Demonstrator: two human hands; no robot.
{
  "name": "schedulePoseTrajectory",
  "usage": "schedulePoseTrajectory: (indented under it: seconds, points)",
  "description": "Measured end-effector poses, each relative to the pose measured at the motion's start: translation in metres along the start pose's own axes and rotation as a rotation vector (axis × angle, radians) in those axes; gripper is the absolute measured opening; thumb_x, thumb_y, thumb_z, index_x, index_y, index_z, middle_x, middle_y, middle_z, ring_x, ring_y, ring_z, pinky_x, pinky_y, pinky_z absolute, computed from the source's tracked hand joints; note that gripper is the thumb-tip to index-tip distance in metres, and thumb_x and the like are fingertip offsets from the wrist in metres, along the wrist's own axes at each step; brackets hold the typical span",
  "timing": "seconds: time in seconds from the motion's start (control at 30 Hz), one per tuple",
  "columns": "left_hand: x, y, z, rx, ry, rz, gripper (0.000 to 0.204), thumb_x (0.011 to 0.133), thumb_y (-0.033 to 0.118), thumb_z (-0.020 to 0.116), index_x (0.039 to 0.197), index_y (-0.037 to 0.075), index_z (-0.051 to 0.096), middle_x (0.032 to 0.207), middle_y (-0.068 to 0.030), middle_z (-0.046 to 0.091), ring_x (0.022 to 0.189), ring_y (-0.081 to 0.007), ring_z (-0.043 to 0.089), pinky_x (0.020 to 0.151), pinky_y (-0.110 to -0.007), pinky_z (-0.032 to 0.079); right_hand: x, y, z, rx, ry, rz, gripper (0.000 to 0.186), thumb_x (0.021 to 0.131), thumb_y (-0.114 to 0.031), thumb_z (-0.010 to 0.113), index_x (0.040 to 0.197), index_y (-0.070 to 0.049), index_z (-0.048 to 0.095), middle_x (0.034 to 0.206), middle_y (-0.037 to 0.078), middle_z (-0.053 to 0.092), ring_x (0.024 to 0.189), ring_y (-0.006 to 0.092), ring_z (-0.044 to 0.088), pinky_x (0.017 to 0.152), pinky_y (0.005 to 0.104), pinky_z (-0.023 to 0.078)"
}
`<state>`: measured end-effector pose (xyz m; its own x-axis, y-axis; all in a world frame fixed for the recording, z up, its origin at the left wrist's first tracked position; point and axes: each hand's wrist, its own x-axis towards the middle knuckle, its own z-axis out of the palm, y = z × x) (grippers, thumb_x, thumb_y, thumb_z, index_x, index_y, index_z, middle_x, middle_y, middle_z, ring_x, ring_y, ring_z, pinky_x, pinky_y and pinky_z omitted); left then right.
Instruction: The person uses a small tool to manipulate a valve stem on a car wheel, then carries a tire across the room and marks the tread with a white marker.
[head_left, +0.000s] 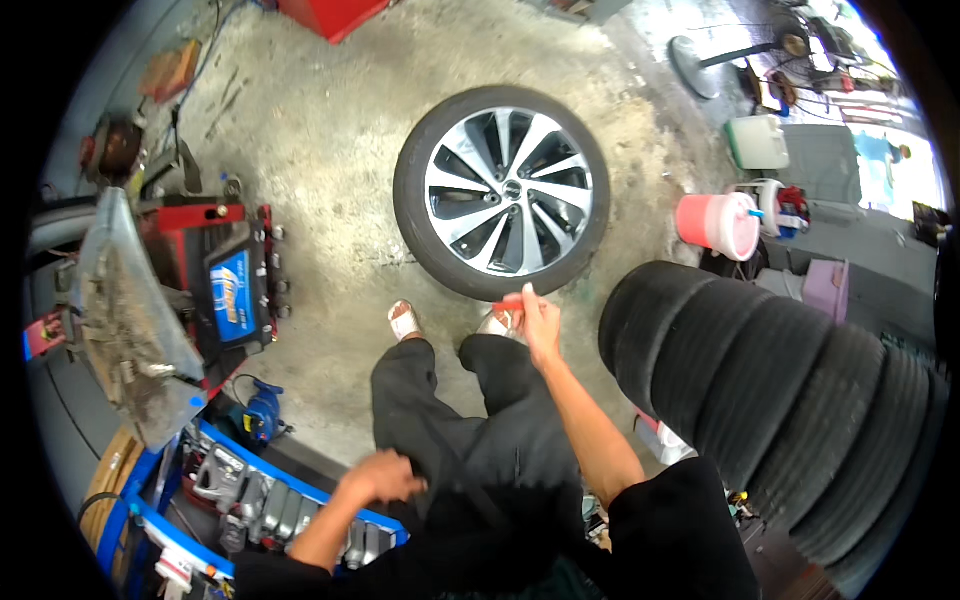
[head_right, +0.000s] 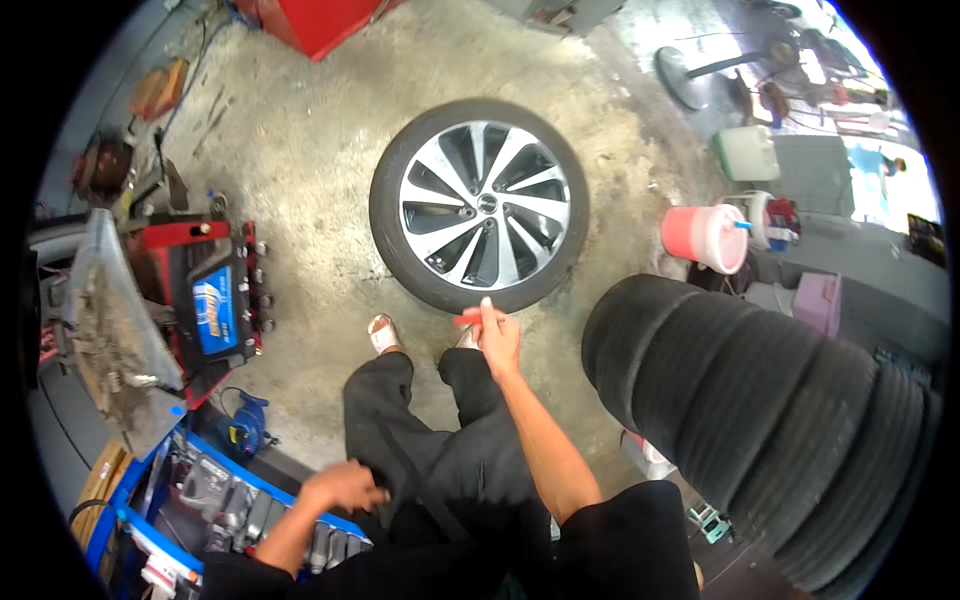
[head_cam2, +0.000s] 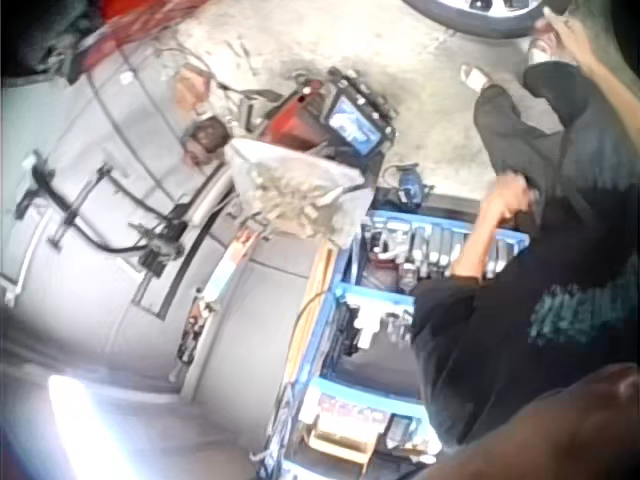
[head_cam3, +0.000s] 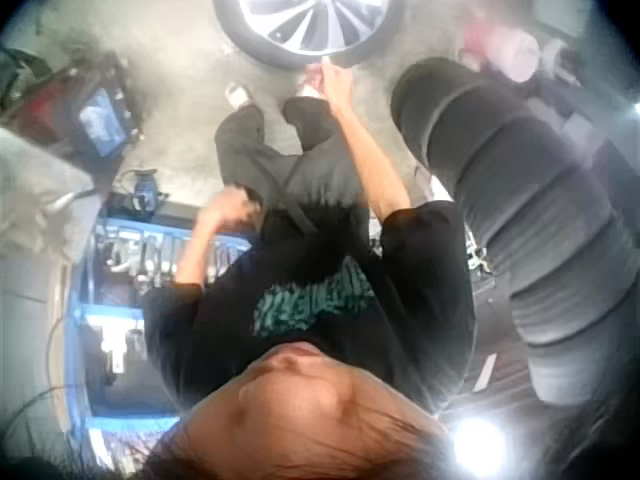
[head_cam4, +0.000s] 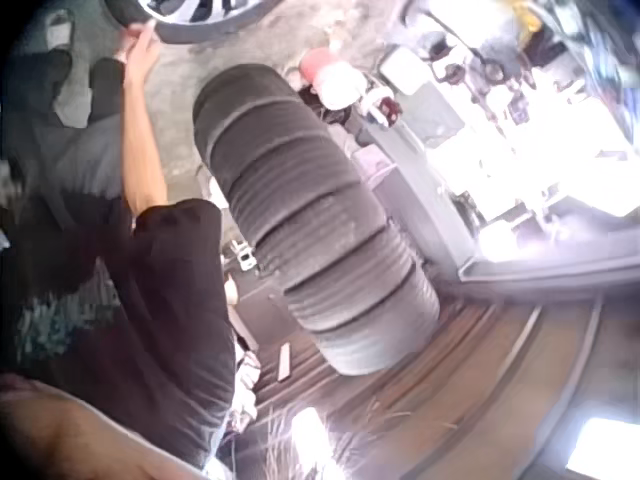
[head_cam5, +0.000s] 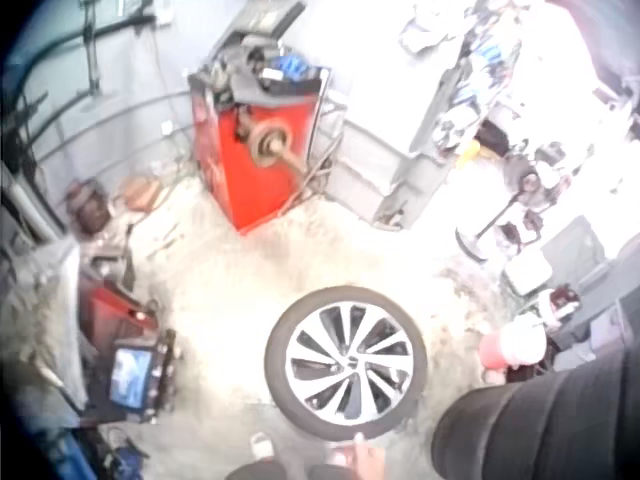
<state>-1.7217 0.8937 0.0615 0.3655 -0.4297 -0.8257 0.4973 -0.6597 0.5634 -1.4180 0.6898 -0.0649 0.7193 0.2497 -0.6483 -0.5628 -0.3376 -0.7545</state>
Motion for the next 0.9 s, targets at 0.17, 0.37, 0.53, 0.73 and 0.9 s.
schedulePoseTrajectory:
  seconds: [0.17,0.37,0.53,0.73,0.9]
  points:
    - [0.246,-0.072,-0.132,0.261,0.699,-0.009,0.029,0.096,0.033,0.070,0.091,0.005,0.068,0.074,-0.0201,0.072,0.070,-0.0433,0.072,0.067,-0.053,0.058,0.185,0.123,-0.010,-0.123,-0.042,-0.028,0.056,0.114,-0.044,0.054,0.104,0.004,0.080,0.067,0.005,0.069,0.054,0.0074,0.056,0.053,0.0237,0.044]
    - [0.469,-0.082,-0.116,0.604,0.510,0.546,0.012,0.086,0.022,0.068,0.086,0.010,0.070,0.073,-0.0094,0.074,0.066,-0.0251,0.075,0.056,-0.041,0.056,0.307,0.216,-0.013,-0.150,-0.239,-0.122,0.047,0.115,-0.034,0.053,0.110,0.004,0.079,0.076,0.004,0.072,0.073,0.0070,0.062,0.070,0.0249,0.048]
    - [0.499,-0.098,-0.101,0.844,-0.155,0.608,0.014,0.091,0.017,0.068,0.093,0.009,0.079,0.084,-0.0070,0.074,0.077,-0.0244,0.075,0.063,-0.040,0.056,0.353,0.242,-0.023,-0.284,-0.445,-0.283,0.031,0.111,-0.020,0.060,0.112,0.002,0.081,0.080,0.006,0.075,0.085,0.0111,0.066,0.081,0.0314,0.053]
    - [0.520,-0.107,-0.138,1.356,0.118,0.476,0.020,0.095,0.019,0.064,0.097,0.009,0.081,0.091,-0.0076,0.070,0.082,-0.0272,0.065,0.075,-0.043,0.046,0.359,0.258,-0.024,-0.177,-0.425,-0.311,0.029,0.110,-0.017,0.062,0.108,0.005,0.081,0.076,0.008,0.075,0.076,0.0131,0.070,0.074,0.0287,0.055]
    - [0.541,-0.124,-0.134,0.907,-0.048,0.657,0.015,0.090,0.018,0.068,0.093,0.009,0.079,0.088,-0.0062,0.074,0.082,-0.0247,0.073,0.077,-0.037,0.049,0.356,0.263,-0.027,-0.161,-0.373,-0.262,0.031,0.110,-0.021,0.062,0.111,0.003,0.081,0.077,0.009,0.076,0.076,0.0102,0.068,0.073,0.0275,0.051]
